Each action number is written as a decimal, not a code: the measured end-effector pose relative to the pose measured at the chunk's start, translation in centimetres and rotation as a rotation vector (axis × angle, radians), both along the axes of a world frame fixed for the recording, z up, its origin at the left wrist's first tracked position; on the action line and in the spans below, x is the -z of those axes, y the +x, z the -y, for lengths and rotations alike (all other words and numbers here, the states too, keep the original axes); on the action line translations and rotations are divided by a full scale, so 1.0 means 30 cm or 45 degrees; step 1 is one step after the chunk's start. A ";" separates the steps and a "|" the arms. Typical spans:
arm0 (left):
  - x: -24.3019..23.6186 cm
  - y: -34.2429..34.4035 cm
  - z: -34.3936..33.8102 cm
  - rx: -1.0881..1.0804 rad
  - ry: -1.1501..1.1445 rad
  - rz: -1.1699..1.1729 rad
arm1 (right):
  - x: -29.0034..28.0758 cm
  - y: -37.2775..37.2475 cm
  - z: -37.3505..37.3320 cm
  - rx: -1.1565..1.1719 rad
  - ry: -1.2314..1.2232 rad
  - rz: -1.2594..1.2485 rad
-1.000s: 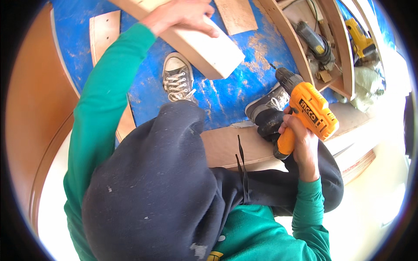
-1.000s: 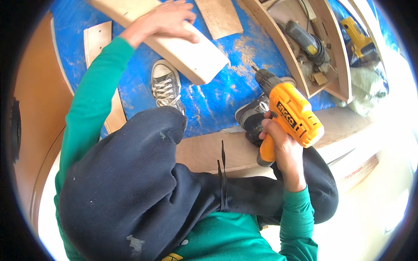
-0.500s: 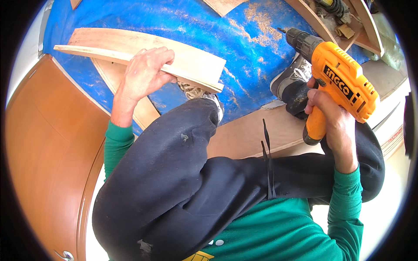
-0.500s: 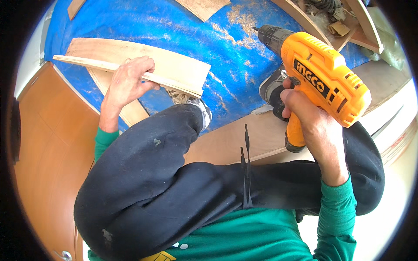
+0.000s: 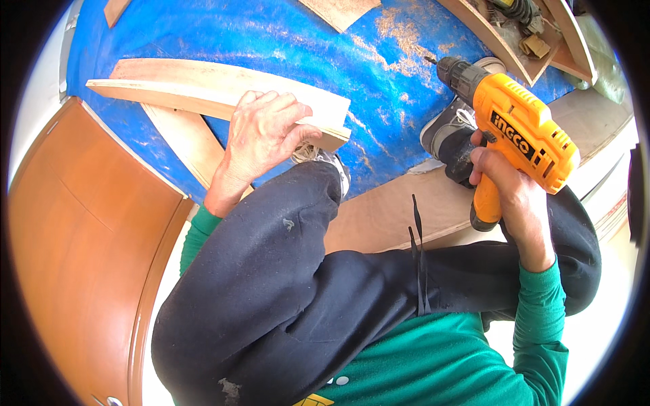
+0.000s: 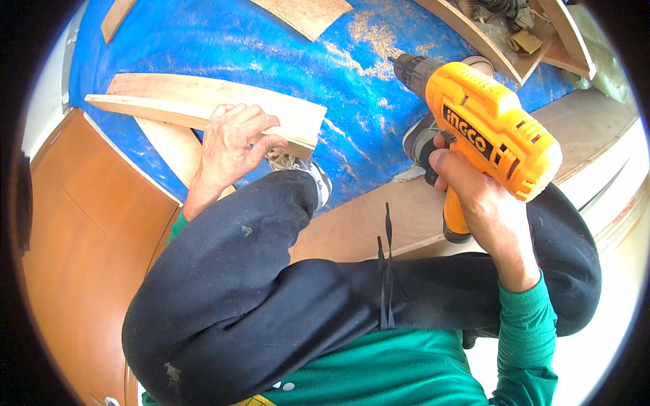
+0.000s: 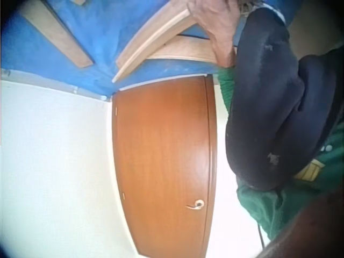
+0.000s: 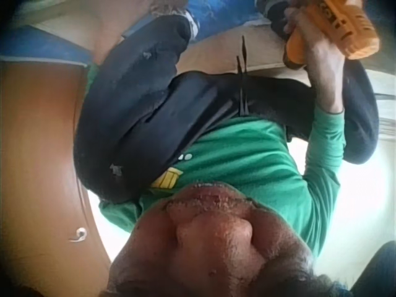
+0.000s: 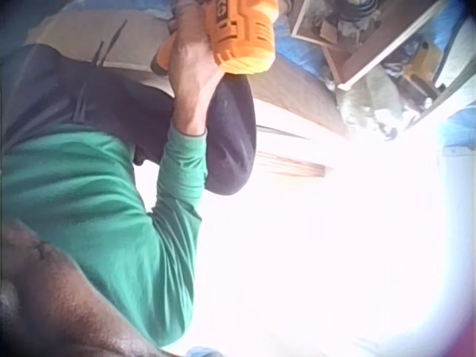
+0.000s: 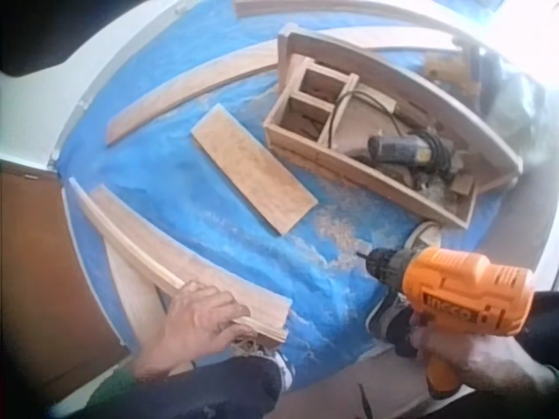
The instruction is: The person measures and marks a wooden plank with a tape measure and pencil, then uses a hand saw to cut the plank into smaller pieces. The person also uses a cordless drill to fasten pieces together.
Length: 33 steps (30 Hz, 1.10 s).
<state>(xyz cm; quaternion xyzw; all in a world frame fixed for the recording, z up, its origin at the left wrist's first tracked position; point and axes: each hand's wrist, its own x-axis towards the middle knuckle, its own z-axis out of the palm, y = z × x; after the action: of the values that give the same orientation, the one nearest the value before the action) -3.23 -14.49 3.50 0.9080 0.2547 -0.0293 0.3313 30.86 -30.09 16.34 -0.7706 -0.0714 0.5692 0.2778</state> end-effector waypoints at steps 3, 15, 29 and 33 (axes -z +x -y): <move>0.000 -0.008 0.011 -0.028 -0.025 -0.021 | -0.006 0.008 -0.001 -0.039 0.000 -0.014; 0.055 0.307 -0.136 -0.146 0.193 0.090 | -0.054 0.043 -0.024 -0.089 0.042 -0.164; 0.116 0.493 -0.457 0.405 0.326 0.058 | -0.522 0.156 0.045 0.665 0.371 -0.041; 0.216 0.764 -0.634 0.168 0.463 0.258 | -0.489 0.155 0.051 0.765 0.335 -0.042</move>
<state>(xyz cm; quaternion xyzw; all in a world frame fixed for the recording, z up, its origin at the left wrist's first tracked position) 19.68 4.53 -2.98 0.9658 0.1613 0.0868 0.1835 35.51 -31.62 31.00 -0.7054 0.0905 0.4601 0.5316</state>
